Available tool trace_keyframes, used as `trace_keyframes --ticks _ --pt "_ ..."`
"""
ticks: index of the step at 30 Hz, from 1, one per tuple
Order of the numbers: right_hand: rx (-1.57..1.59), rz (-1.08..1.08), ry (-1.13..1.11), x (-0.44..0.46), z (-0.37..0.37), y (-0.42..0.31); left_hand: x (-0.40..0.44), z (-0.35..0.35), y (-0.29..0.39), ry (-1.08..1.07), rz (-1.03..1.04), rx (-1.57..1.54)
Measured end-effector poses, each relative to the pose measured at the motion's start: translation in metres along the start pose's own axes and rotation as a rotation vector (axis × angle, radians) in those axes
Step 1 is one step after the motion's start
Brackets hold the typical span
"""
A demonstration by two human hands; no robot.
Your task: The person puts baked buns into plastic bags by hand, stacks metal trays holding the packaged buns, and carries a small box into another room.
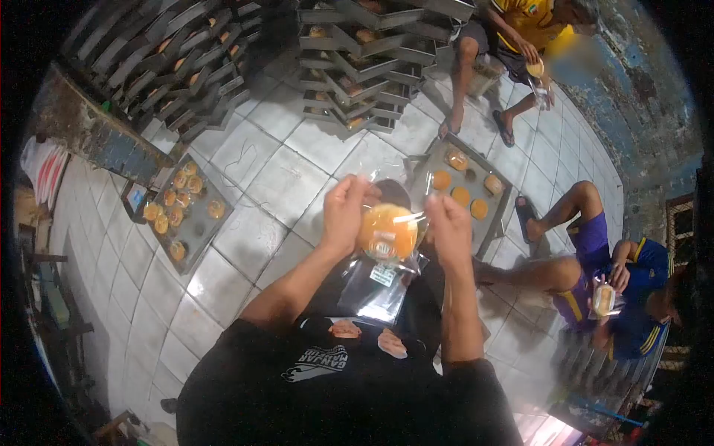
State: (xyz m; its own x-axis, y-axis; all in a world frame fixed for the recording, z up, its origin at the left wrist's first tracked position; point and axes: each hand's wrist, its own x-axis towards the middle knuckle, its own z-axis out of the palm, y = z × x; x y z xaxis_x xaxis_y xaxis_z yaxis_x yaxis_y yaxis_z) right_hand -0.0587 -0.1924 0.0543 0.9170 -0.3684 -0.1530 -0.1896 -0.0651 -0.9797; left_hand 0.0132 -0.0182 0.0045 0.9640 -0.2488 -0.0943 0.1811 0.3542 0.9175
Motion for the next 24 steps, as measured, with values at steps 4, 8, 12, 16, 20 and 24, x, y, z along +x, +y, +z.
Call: trace_keyframes --ticks 4,8,12,16,20,24 --pt "0.012 -0.041 0.016 -0.014 0.005 -0.012 0.0 0.005 0.023 0.046 -0.024 -0.063" --pt "0.116 0.004 -0.035 0.017 -0.005 0.001 0.013 -0.007 0.006 0.092 -0.024 0.149" --pt "0.192 0.114 -0.076 -0.011 -0.006 0.012 -0.003 -0.025 0.003 0.096 0.507 0.481" --pt "0.086 0.296 -0.131 -0.035 0.003 0.089 -0.024 -0.061 -0.042 -0.016 -0.102 0.286" --pt "0.125 0.179 -0.02 -0.056 0.023 0.108 -0.017 -0.064 -0.047 -0.111 -0.095 0.104" --pt "0.338 0.127 -0.025 -0.05 0.006 0.071 -0.004 -0.037 -0.043 -0.301 0.054 0.265"
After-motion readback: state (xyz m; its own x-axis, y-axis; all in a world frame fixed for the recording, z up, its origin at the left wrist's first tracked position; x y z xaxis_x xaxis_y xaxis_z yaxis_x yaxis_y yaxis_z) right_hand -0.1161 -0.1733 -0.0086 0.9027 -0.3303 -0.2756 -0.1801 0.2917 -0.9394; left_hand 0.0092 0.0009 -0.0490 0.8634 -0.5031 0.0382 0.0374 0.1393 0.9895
